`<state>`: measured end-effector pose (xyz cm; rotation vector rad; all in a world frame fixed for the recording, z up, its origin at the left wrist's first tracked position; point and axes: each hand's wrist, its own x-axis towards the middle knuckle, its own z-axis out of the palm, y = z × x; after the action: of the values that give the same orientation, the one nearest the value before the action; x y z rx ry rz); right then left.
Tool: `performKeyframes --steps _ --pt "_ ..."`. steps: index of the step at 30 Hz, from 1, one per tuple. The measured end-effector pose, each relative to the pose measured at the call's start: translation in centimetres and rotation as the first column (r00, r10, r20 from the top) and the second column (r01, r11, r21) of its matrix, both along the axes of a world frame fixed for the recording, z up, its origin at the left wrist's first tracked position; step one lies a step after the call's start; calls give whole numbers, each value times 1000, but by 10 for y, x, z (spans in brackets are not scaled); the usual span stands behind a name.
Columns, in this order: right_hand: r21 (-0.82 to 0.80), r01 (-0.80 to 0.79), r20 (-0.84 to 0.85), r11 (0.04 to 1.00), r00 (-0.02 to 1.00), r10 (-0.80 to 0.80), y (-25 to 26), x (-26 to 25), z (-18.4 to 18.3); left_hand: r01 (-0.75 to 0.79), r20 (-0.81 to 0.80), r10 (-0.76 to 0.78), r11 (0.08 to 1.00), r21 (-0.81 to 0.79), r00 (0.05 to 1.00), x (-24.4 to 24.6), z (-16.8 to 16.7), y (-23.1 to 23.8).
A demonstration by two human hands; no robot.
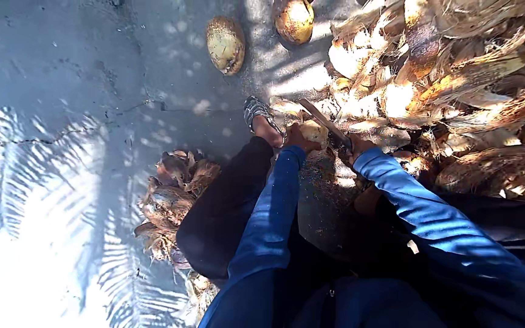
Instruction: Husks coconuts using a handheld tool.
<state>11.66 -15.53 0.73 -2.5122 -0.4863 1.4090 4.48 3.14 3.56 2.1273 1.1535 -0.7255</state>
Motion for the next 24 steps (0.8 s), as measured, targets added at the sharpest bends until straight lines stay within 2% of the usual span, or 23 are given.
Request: performKeyframes --steps 3,4,6,8,10,12,14,15,18,19,20,22,23,24 --pt "-34 38 -81 999 996 -41 -3 9 -42 -17 3 17 1000 -2 1000 -4 -3 10" --pt "-22 40 -103 999 994 -42 -4 14 -47 -70 42 71 997 -37 997 -6 -4 15" --pt "92 90 -65 992 994 -84 -19 15 -76 -256 146 285 948 -186 947 -25 -13 22" --pt "188 177 -122 966 980 -156 -42 19 -84 -389 289 516 831 -398 807 -54 -33 32" --pt "250 260 -191 933 958 -215 -65 21 -86 -404 410 678 712 -575 611 -85 -63 38" --pt "261 272 -187 926 956 -228 -76 19 -86 -434 360 831 535 -725 424 -109 -81 34" --pt "221 170 -59 960 985 -161 -77 15 -86 -472 278 918 385 -793 282 -119 -83 24" --pt "181 117 17 976 992 -123 -74 13 -78 -468 250 936 342 -815 249 -120 -82 21" --pt "-47 20 152 999 988 -13 -65 8 -3 -388 134 977 190 -902 166 -116 -75 9" --pt "-55 22 191 998 981 -11 -62 8 18 -353 103 985 146 -924 136 -108 -65 3" --pt "11 42 238 999 970 -43 -61 7 32 -314 87 989 122 -942 121 -100 -54 -4" --pt "263 118 253 957 949 -187 -62 2 46 -183 50 993 70 -981 111 -82 -37 -17" --pt "398 218 158 891 941 -301 -59 -2 51 -109 40 992 53 -993 121 -73 -29 -24" --pt "486 363 -28 795 916 -401 -55 -7 58 -37 34 991 39 -999 129 -64 -18 -31"
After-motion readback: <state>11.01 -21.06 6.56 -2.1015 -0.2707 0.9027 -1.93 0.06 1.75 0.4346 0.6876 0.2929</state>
